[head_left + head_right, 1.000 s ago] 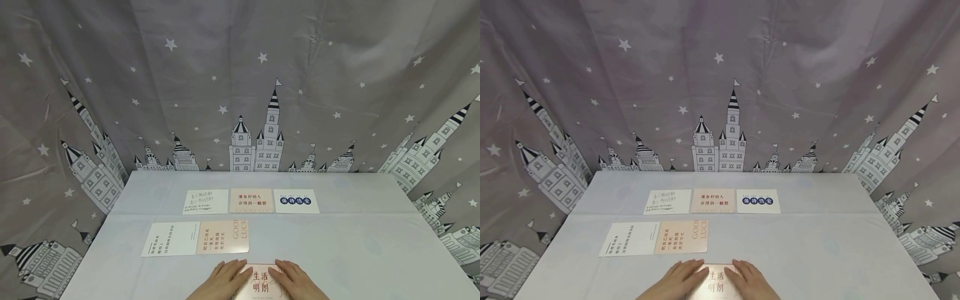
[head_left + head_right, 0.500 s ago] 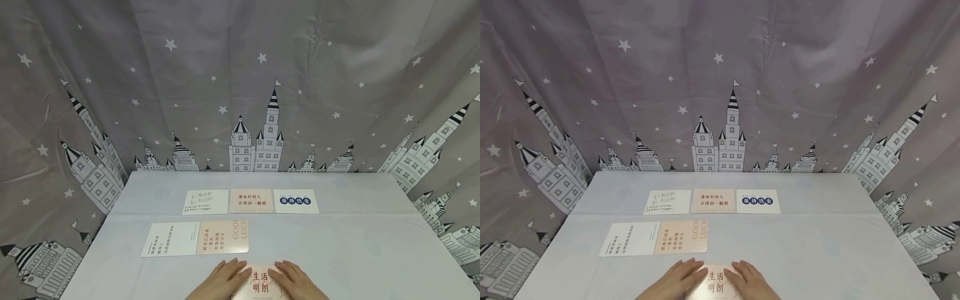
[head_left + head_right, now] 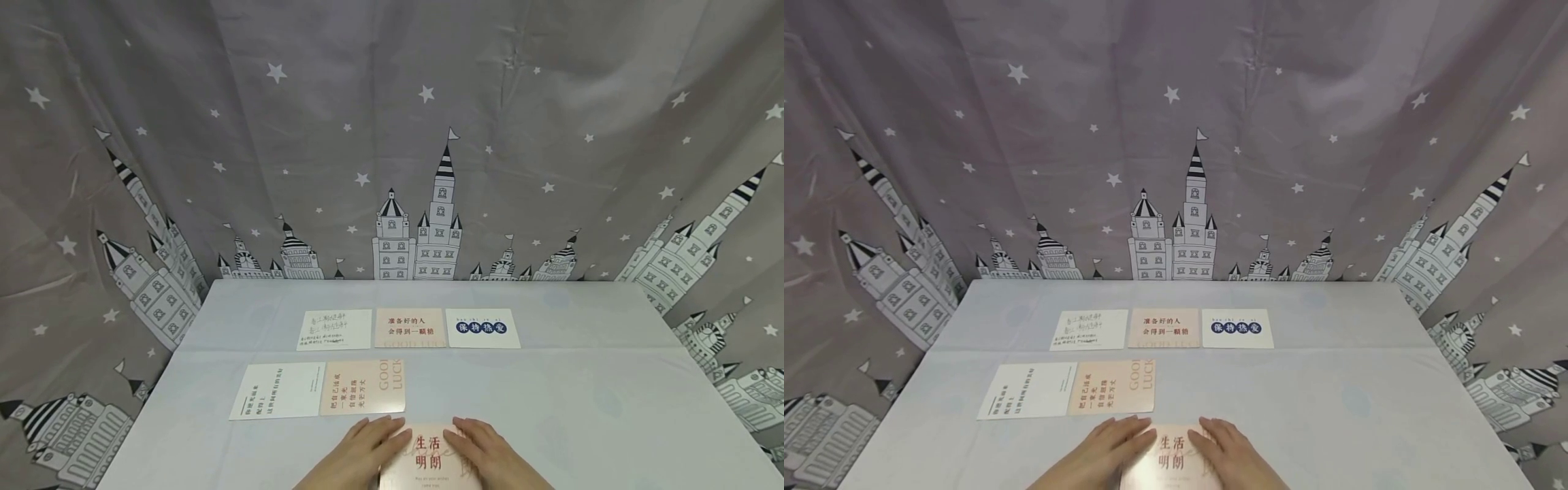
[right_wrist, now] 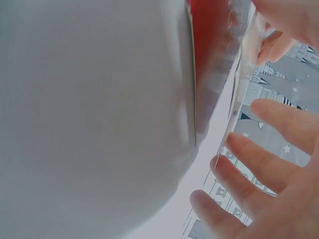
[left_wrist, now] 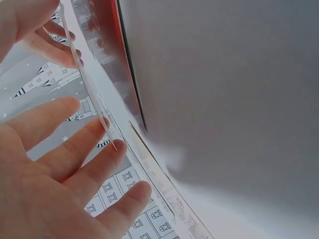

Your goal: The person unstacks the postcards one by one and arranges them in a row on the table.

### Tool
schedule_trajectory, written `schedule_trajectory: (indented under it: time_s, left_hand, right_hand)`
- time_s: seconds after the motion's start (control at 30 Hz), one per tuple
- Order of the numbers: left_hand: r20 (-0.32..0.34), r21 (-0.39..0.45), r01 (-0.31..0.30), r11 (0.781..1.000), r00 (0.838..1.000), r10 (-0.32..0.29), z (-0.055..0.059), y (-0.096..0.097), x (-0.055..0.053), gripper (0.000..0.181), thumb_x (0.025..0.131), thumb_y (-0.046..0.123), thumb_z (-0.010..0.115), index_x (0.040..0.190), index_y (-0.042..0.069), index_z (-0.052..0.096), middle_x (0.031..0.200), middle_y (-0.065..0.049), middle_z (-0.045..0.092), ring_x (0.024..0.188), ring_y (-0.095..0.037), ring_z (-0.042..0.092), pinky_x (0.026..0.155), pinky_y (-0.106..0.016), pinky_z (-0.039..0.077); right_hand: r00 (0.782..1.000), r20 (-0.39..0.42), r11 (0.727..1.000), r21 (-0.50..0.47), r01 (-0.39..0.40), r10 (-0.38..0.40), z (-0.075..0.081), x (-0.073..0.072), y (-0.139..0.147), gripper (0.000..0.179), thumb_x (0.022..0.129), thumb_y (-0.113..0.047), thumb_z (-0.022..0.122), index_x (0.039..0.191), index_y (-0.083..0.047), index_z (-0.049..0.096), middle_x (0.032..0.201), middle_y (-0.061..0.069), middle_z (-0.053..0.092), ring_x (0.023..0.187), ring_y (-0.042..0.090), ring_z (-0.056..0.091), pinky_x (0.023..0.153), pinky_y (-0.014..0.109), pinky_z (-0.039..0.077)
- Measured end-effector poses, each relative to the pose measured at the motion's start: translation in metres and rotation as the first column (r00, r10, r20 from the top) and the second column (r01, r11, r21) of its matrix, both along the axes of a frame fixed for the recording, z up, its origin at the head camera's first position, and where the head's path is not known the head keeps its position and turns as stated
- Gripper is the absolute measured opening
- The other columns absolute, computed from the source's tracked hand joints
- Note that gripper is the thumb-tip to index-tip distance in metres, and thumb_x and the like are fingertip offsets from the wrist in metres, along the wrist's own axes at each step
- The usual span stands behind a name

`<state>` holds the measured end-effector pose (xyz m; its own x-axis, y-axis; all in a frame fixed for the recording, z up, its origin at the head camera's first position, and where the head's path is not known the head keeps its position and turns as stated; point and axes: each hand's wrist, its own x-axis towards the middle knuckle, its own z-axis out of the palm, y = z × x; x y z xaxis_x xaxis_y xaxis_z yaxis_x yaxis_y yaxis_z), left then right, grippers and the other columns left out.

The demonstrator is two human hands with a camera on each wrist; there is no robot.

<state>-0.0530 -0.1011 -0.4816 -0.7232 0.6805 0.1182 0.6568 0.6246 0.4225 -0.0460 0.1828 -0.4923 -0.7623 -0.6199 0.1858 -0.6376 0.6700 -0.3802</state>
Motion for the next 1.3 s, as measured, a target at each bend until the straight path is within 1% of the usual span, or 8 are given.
schedule_trajectory:
  time_s: [0.27,0.43,0.57,0.73,0.83,0.97,1.1,1.3]
  left_hand:
    - [0.022,-0.009,0.013,1.000,1.000,-0.013,0.004,0.002,-0.008,0.086,0.082,0.072,0.050,0.144,0.012,0.045,0.147,-0.006,0.041,0.133,-0.027,0.038,0.106,-0.051,0.032]
    - [0.062,-0.022,-0.001,1.000,0.998,0.002,0.007,0.004,-0.012,0.080,0.080,0.055,0.066,0.145,0.014,0.043,0.149,-0.005,0.038,0.134,-0.030,0.037,0.105,-0.054,0.034]
    - [0.038,-0.051,0.007,0.999,0.999,-0.005,0.009,0.007,-0.015,0.080,0.076,0.038,0.075,0.146,0.015,0.042,0.150,-0.003,0.036,0.134,-0.028,0.036,0.105,-0.053,0.034]
    - [-0.024,-0.067,0.037,0.997,0.999,-0.039,0.010,0.010,-0.022,0.079,0.075,0.036,0.076,0.144,0.013,0.045,0.148,-0.005,0.039,0.134,-0.026,0.037,0.107,-0.052,0.031]
    - [-0.084,-0.070,0.059,0.996,0.994,-0.065,0.010,0.012,-0.027,0.078,0.074,0.037,0.077,0.141,0.010,0.047,0.145,-0.007,0.042,0.131,-0.026,0.040,0.105,-0.052,0.033]
    - [-0.128,-0.081,0.065,0.995,0.989,-0.075,0.009,0.015,-0.033,0.077,0.074,0.038,0.077,0.140,0.009,0.049,0.143,-0.008,0.045,0.129,-0.027,0.042,0.104,-0.052,0.035]
    - [-0.141,-0.087,0.061,0.994,0.987,-0.072,0.008,0.019,-0.037,0.076,0.075,0.038,0.076,0.139,0.008,0.049,0.143,-0.009,0.045,0.130,-0.027,0.042,0.104,-0.052,0.035]
    - [-0.104,-0.108,0.046,0.993,0.993,-0.057,0.007,0.025,-0.045,0.077,0.076,0.041,0.076,0.140,0.008,0.048,0.146,-0.009,0.042,0.132,-0.028,0.039,0.106,-0.053,0.032]
  right_hand:
    - [0.998,0.058,1.000,0.019,0.006,-0.007,0.004,-0.009,0.006,0.084,0.079,-0.069,0.059,0.138,-0.009,0.052,0.139,0.010,0.047,0.123,0.029,0.045,0.090,0.046,0.050]
    - [0.998,0.069,0.999,0.033,0.011,-0.013,0.009,-0.014,0.008,0.084,0.078,-0.067,0.061,0.136,-0.008,0.053,0.140,0.010,0.046,0.124,0.028,0.045,0.092,0.046,0.049]
    - [0.993,0.116,0.998,0.051,0.021,-0.027,0.013,-0.017,0.009,0.078,0.077,-0.053,0.071,0.137,-0.008,0.052,0.142,0.008,0.044,0.126,0.028,0.042,0.095,0.046,0.047]
    - [0.981,0.185,0.997,0.059,0.047,-0.057,0.017,-0.021,0.012,0.076,0.073,-0.035,0.078,0.139,-0.010,0.050,0.146,0.005,0.040,0.130,0.027,0.038,0.100,0.046,0.043]
    - [0.984,0.169,0.998,0.046,0.053,-0.060,0.017,-0.023,0.014,0.074,0.072,-0.031,0.079,0.138,-0.010,0.051,0.146,0.005,0.040,0.130,0.025,0.038,0.101,0.044,0.042]
    - [0.994,0.090,0.998,0.047,0.052,-0.056,0.015,-0.025,0.017,0.073,0.070,-0.029,0.079,0.136,-0.011,0.053,0.144,0.004,0.042,0.128,0.023,0.040,0.099,0.042,0.044]
    - [0.998,0.039,0.997,0.065,0.049,-0.051,0.015,-0.029,0.020,0.073,0.069,-0.030,0.080,0.134,-0.009,0.054,0.142,0.006,0.044,0.126,0.025,0.042,0.098,0.045,0.045]
    - [0.997,0.047,0.995,0.084,0.057,-0.061,0.016,-0.036,0.024,0.072,0.072,-0.032,0.079,0.134,-0.006,0.054,0.142,0.010,0.044,0.128,0.032,0.042,0.100,0.050,0.041]
